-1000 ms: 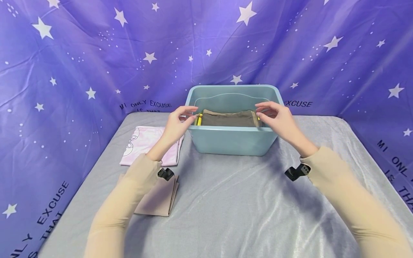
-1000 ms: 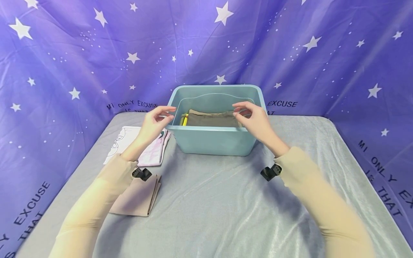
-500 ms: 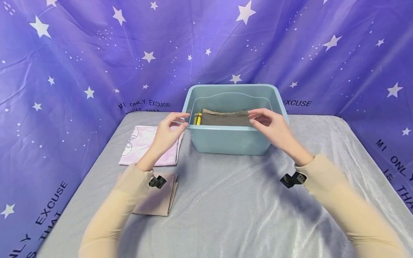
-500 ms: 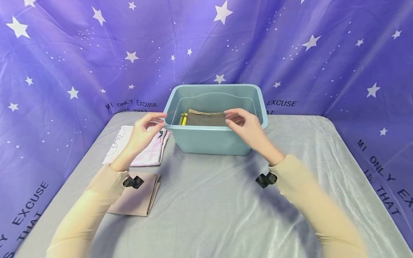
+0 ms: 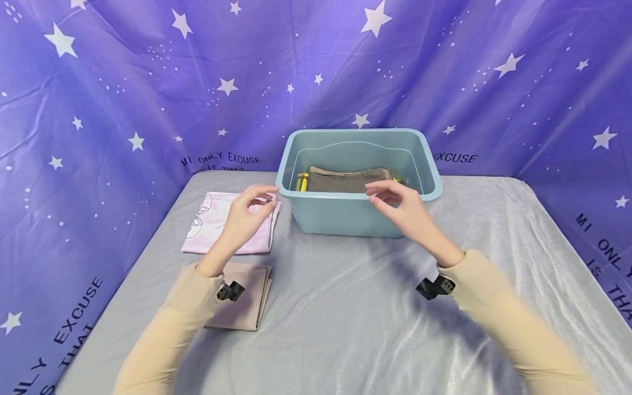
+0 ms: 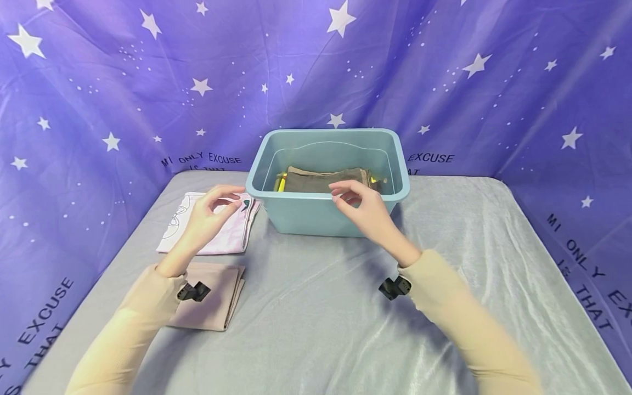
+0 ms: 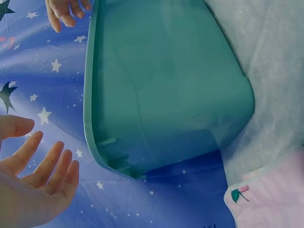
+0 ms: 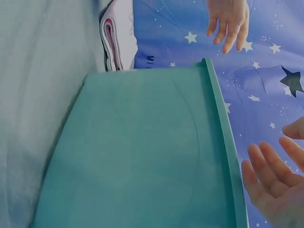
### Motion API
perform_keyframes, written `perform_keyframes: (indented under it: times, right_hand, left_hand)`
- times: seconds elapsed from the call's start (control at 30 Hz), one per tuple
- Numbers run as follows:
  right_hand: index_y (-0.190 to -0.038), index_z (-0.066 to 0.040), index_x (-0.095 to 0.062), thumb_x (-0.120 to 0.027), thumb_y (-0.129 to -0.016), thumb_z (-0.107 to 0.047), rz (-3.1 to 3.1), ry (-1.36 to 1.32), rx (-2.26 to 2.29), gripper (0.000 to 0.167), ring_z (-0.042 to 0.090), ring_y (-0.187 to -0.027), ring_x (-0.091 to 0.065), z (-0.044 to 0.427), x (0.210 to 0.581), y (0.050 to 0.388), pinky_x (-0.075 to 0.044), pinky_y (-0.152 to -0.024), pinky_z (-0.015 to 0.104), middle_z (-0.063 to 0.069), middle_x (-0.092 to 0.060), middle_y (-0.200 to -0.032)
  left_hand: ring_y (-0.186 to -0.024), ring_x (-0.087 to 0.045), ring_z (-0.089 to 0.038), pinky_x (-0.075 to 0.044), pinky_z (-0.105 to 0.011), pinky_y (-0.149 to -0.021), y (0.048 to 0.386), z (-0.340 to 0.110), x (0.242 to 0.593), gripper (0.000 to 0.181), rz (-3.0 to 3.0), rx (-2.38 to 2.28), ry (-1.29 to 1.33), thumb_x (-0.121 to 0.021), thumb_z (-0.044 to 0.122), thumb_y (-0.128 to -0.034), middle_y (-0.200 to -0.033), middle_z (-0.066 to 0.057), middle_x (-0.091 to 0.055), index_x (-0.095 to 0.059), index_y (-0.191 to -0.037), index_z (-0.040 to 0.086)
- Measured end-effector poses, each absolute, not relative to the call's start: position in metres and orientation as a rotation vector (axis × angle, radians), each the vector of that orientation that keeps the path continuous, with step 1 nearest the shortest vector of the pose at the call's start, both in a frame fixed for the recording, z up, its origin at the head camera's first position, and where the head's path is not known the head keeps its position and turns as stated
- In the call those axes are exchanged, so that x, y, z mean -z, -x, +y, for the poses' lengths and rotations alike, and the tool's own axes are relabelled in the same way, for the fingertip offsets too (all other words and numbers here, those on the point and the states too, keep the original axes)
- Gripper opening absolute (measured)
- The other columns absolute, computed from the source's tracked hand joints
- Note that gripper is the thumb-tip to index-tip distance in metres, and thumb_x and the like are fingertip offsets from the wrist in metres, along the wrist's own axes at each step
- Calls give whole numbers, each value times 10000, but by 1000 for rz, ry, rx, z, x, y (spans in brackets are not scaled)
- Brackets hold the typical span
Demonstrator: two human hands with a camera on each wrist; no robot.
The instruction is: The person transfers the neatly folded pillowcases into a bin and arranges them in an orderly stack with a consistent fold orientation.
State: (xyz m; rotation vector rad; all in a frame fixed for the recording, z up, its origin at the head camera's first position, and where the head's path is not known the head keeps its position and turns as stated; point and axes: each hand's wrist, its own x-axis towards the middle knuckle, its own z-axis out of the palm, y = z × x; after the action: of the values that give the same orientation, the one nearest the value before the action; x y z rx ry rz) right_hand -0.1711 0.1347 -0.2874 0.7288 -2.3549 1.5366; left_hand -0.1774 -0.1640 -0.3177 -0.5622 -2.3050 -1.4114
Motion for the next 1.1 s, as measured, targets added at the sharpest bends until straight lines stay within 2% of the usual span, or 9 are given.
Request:
perform_keyframes:
  times: [0.27, 0.37, 0.63, 0.87, 1.1]
  right_hand:
    - [-1049, 5, -607, -596, -824, -29, -2344, -773, -1563, 228, 76, -808, -569, 129, 316, 180, -460, -728, 187, 144, -638, -937]
    - [-1051, -29, -614, -604, -827, -65, -2352, -781, -1579, 227, 80, -826, -581, 126, 327, 184, -465, -733, 201, 104, -643, -940]
    - [-1075, -33, -605, -589, -843, -95, -2373, -819, -1677, 240, 153, -818, -591, 111, 342, 180, -475, -734, 244, 96, -629, -953]
    - [-1068, -11, -602, -575, -848, -74, -2394, -831, -1751, 230, 172, -809, -600, 93, 353, 177, -483, -715, 255, 129, -622, -976]
    - [-1043, 46, -597, -556, -838, 9, -2407, -817, -1872, 212, 335, -820, -593, 70, 343, 163, -495, -716, 324, 230, -604, -966]
  left_hand:
    - [-882, -536, -323, -447, -396, -794, 156, -165, 307, 233, -2311, 1410, 503, -548, -89, -801, -1028, -243, -574, -577, -1031, -118]
    - [-890, -541, -336, -451, -348, -790, 153, -170, 310, 238, -2335, 1401, 474, -546, -79, -805, -1040, -237, -572, -577, -1040, -109]
    - [-897, -532, -347, -444, -354, -791, 146, -183, 317, 236, -2354, 1406, 399, -553, -67, -808, -1041, -240, -572, -578, -1038, -110]
    - [-869, -541, -241, -431, -201, -757, 143, -194, 322, 238, -2378, 1381, 334, -547, -57, -810, -1055, -224, -578, -584, -1042, -96]
    - [-831, -542, -95, -424, -166, -744, 142, -209, 331, 242, -2376, 1384, 286, -531, -56, -816, -1043, -236, -584, -580, -1048, -103]
